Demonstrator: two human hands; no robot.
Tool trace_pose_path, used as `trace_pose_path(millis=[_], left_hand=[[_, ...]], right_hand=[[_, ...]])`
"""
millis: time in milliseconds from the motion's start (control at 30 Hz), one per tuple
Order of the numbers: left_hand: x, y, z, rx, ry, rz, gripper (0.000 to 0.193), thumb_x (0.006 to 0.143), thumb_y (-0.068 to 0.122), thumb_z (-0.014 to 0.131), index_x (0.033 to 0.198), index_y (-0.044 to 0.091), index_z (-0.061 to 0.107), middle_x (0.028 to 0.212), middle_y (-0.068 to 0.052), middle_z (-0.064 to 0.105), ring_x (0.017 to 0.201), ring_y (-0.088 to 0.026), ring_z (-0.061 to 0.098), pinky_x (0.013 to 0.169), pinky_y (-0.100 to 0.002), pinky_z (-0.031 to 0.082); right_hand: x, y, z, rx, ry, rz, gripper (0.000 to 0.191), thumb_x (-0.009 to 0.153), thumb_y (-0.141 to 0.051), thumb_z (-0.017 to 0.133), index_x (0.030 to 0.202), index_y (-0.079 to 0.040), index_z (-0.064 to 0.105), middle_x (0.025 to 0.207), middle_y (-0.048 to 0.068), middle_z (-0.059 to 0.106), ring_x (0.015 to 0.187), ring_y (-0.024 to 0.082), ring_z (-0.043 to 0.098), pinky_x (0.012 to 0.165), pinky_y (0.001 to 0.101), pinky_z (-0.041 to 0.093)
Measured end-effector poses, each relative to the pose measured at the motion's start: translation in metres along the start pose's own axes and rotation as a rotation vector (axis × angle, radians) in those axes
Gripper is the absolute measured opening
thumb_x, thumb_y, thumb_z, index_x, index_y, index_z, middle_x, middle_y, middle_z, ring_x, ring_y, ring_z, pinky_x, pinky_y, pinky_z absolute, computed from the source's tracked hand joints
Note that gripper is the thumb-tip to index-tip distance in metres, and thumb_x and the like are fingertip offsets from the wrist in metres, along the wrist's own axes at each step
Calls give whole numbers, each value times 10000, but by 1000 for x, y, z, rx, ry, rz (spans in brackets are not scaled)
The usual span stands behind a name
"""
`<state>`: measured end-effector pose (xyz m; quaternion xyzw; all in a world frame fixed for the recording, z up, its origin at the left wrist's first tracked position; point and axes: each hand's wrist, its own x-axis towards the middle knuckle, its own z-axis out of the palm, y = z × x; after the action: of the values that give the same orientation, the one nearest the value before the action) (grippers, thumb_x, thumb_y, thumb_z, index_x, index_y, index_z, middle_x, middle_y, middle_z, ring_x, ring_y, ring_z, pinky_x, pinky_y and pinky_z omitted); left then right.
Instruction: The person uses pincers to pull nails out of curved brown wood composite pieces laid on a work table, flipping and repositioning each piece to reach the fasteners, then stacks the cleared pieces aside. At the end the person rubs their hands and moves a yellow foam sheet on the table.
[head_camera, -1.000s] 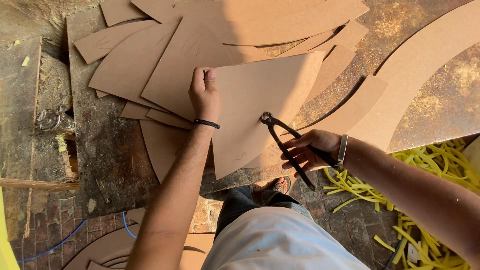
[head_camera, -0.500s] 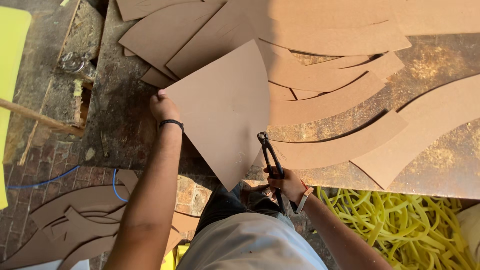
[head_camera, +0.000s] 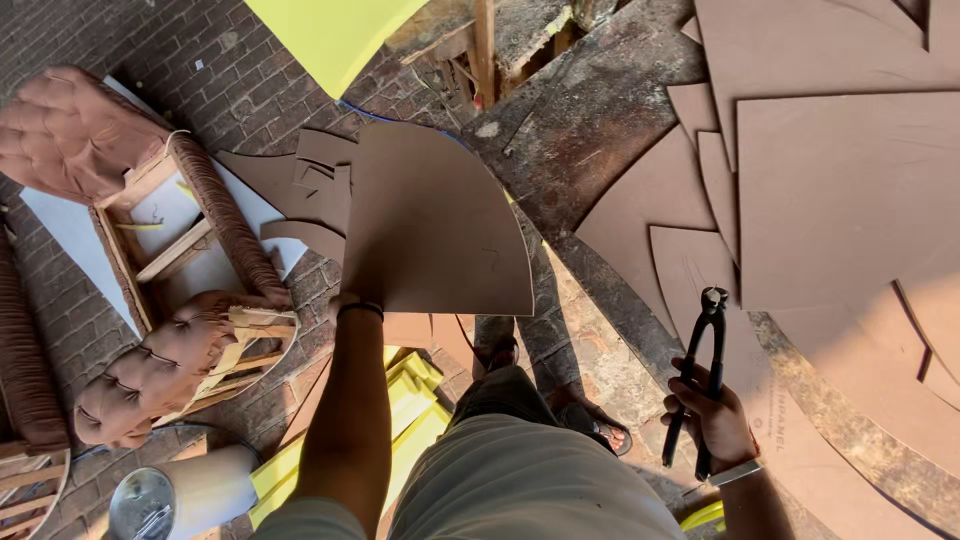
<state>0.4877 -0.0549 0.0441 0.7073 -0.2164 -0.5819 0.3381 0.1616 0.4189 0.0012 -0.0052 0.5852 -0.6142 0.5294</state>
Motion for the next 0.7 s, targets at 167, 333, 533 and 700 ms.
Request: trace_pose_path(millis=[167, 333, 533, 700], left_hand=[[31, -37, -91, 86, 69, -121, 431, 996, 395, 531, 1320, 118, 598, 1267, -100, 707, 1083, -265, 688, 906, -434, 515], [52, -99, -117, 383, -128, -292, 456, 986, 396, 546, 1362, 141, 588, 1291, -83, 708, 1111, -254, 688, 922, -431, 505], [58, -108, -57, 753, -771, -227, 492, 973, 424, 570, 1393, 167, 580, 1283, -77, 716, 1127, -237, 694, 916, -406, 515], [-3, -87, 65, 825, -1333, -51, 663, 936, 387, 672, 1488, 79, 474, 1337, -107, 678, 1212, -256, 661, 982, -402, 546]], right_hand=[[13, 1, 59, -145, 37, 68, 512, 903, -85, 647, 1404, -19, 562, 909, 61, 650, 759, 199, 641, 658, 396, 561], [23, 5, 126, -99, 91, 39, 506, 902, -94, 658, 1395, -13, 581, 897, 48, 638, 761, 195, 649, 683, 403, 586], [33, 4, 183, 29, 158, -105, 485, 903, -75, 674, 1377, -11, 591, 946, 60, 653, 803, 223, 662, 737, 393, 573], [63, -25, 203, -4, 194, -312, 499, 907, -72, 664, 1388, -20, 543, 1096, 78, 688, 1020, 230, 698, 886, 375, 552]])
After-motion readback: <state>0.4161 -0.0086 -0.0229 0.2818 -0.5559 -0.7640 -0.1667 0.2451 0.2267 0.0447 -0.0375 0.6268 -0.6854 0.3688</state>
